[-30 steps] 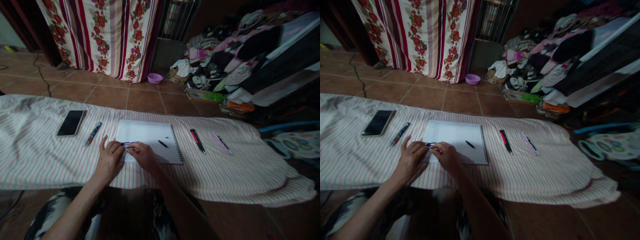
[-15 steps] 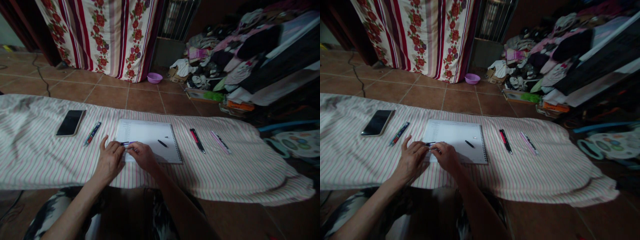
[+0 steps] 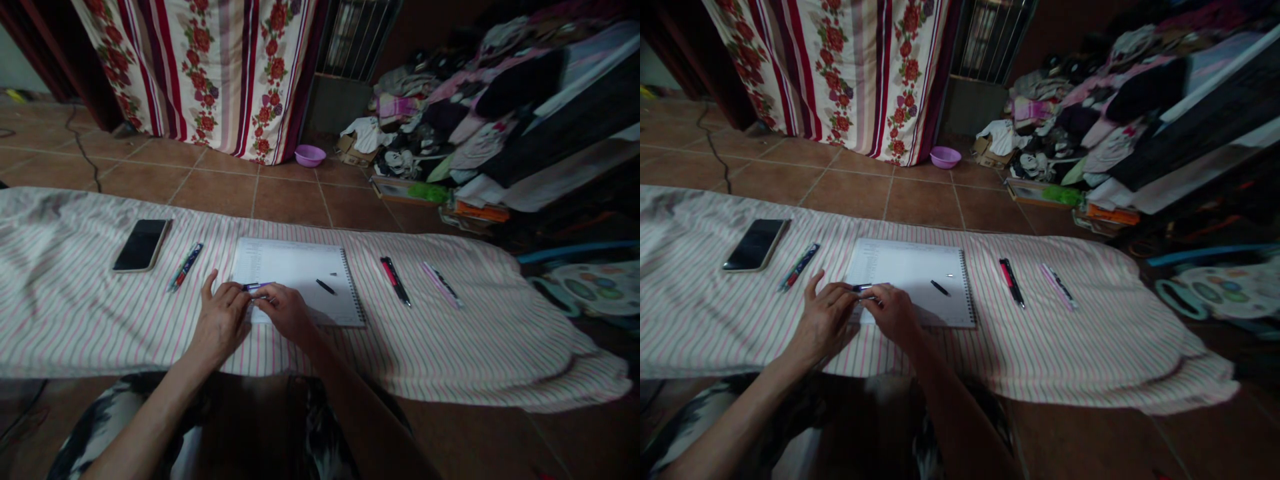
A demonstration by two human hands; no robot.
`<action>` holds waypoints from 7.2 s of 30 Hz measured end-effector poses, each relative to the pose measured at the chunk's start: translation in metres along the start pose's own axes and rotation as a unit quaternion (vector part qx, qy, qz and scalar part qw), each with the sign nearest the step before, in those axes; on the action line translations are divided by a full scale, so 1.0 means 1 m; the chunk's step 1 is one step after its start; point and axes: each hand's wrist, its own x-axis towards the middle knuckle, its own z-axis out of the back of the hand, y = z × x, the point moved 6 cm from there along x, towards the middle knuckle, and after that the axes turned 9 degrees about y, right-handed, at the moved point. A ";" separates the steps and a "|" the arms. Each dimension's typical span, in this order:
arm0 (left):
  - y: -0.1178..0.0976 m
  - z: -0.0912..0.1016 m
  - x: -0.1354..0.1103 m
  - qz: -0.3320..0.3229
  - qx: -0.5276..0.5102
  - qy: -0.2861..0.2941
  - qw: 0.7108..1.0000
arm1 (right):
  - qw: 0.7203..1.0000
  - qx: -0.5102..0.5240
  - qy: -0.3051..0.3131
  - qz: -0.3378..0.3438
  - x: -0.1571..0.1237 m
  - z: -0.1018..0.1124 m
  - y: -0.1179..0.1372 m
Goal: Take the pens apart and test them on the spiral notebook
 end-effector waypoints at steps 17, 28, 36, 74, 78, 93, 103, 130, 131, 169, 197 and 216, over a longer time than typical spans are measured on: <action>0.005 -0.001 0.000 0.016 0.001 -0.009 1.000 | 1.000 0.013 -0.006 -0.001 0.000 -0.001 -0.008; 0.006 -0.003 -0.001 0.012 -0.007 -0.010 1.000 | 1.000 0.005 -0.015 0.018 0.000 0.000 -0.007; 0.005 -0.002 0.001 0.010 -0.016 -0.016 1.000 | 1.000 0.026 -0.016 0.005 0.000 0.001 -0.011; -0.006 -0.026 0.024 0.101 -0.059 -0.076 0.990 | 0.938 0.192 -0.269 -0.106 -0.029 0.065 -0.048; -0.003 -0.028 0.023 0.111 -0.025 -0.072 0.991 | 0.919 0.200 -0.320 -0.118 -0.034 0.079 -0.055; 0.008 -0.041 0.024 0.095 -0.017 -0.084 0.992 | 0.903 0.241 -0.327 -0.139 -0.036 0.080 -0.062; 0.007 -0.036 0.027 0.116 -0.073 -0.061 0.989 | 0.891 0.271 -0.340 -0.127 -0.035 0.080 -0.061; -0.003 -0.031 0.030 0.109 -0.131 -0.041 0.984 | 0.891 0.297 -0.326 -0.110 -0.027 0.072 -0.054; -0.003 -0.032 0.030 0.108 -0.131 -0.038 0.985 | 0.891 0.297 -0.324 -0.109 -0.027 0.071 -0.054; -0.005 -0.031 0.029 0.107 -0.135 -0.049 0.984 | 0.902 0.316 -0.261 -0.134 -0.023 0.058 -0.051; 0.021 -0.019 0.018 0.128 -0.052 -0.068 0.988 | 0.861 0.312 -0.364 -0.168 -0.035 0.080 -0.064; 0.013 -0.022 0.016 0.095 -0.053 -0.047 0.993 | 0.884 0.303 -0.324 -0.146 -0.027 0.069 -0.053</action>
